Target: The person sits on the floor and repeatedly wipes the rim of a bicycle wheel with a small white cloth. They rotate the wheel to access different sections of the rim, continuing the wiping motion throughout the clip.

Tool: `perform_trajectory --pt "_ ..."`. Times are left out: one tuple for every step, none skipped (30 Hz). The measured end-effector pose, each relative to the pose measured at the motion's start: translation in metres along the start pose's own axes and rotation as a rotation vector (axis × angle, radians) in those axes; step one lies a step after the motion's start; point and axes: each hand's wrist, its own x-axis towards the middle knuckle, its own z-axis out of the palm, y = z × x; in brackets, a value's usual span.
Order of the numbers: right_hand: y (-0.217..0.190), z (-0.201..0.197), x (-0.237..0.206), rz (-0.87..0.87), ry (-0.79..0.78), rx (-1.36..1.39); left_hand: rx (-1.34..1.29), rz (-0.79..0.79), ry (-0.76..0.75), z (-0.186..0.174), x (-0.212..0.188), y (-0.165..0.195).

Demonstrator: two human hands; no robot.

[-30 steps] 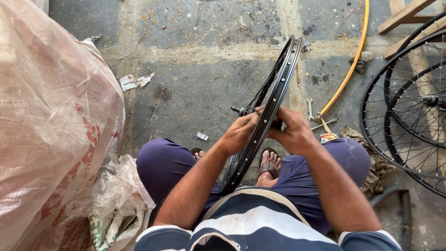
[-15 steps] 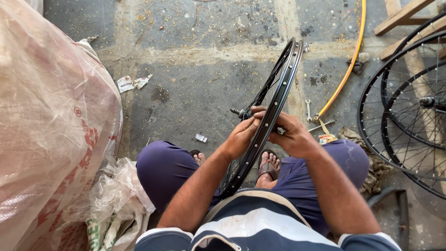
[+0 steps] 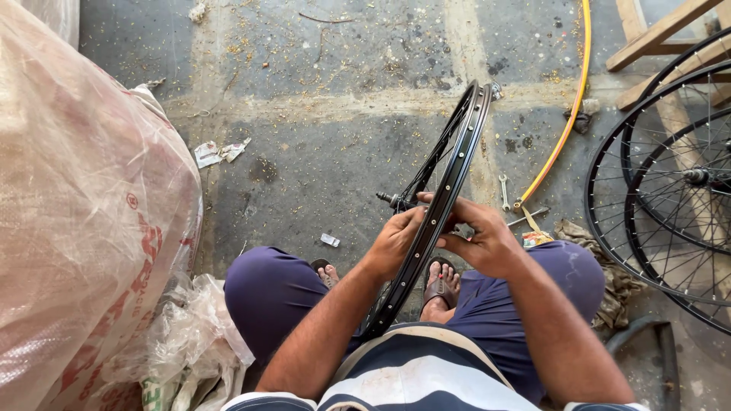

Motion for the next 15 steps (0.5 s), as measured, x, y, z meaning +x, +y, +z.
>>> perform_trajectory --pt "-0.001 -0.004 0.002 -0.085 -0.032 -0.033 -0.055 -0.031 -0.017 0.001 0.003 0.000" --pt "-0.001 -0.007 0.004 -0.168 -0.067 -0.065 -0.113 -0.062 -0.031 0.001 0.003 -0.001" --pt "0.000 -0.006 0.006 -0.101 -0.067 -0.049 -0.087 -0.052 -0.019 0.000 0.004 -0.002" --pt "0.001 -0.001 0.007 -0.037 -0.066 -0.034 -0.059 -0.040 -0.009 -0.002 0.003 -0.003" --pt "0.004 0.004 0.007 0.025 -0.066 -0.018 -0.031 -0.027 0.002 -0.004 0.002 -0.004" --pt "0.006 0.013 0.006 0.047 0.055 -0.095 -0.044 0.005 0.003 -0.007 0.001 -0.005" --pt "0.008 0.024 0.005 0.071 0.179 -0.169 -0.057 0.033 0.002 -0.008 -0.001 -0.005" --pt "0.009 0.035 0.003 0.104 0.304 -0.243 -0.073 0.055 0.001 -0.010 -0.003 -0.006" --pt "0.010 0.045 0.000 0.092 0.393 -0.250 -0.052 0.062 -0.030 -0.012 -0.004 -0.007" --pt "0.011 0.053 -0.001 0.073 0.481 -0.260 -0.030 0.074 -0.062 -0.014 -0.006 -0.006" --pt "0.011 0.057 -0.002 0.048 0.568 -0.269 -0.007 0.092 -0.093 -0.016 -0.006 -0.005" --pt "0.011 0.058 -0.004 0.056 0.507 -0.195 -0.026 0.069 -0.091 -0.017 -0.006 -0.005" --pt "0.011 0.054 -0.005 0.065 0.447 -0.119 -0.045 0.043 -0.088 -0.017 -0.007 -0.004" --pt "0.011 0.048 -0.005 0.074 0.387 -0.045 -0.064 0.017 -0.085 -0.017 -0.007 -0.004" --pt "0.011 0.038 -0.004 0.078 0.277 -0.003 -0.039 0.020 -0.087 -0.017 -0.006 -0.003"
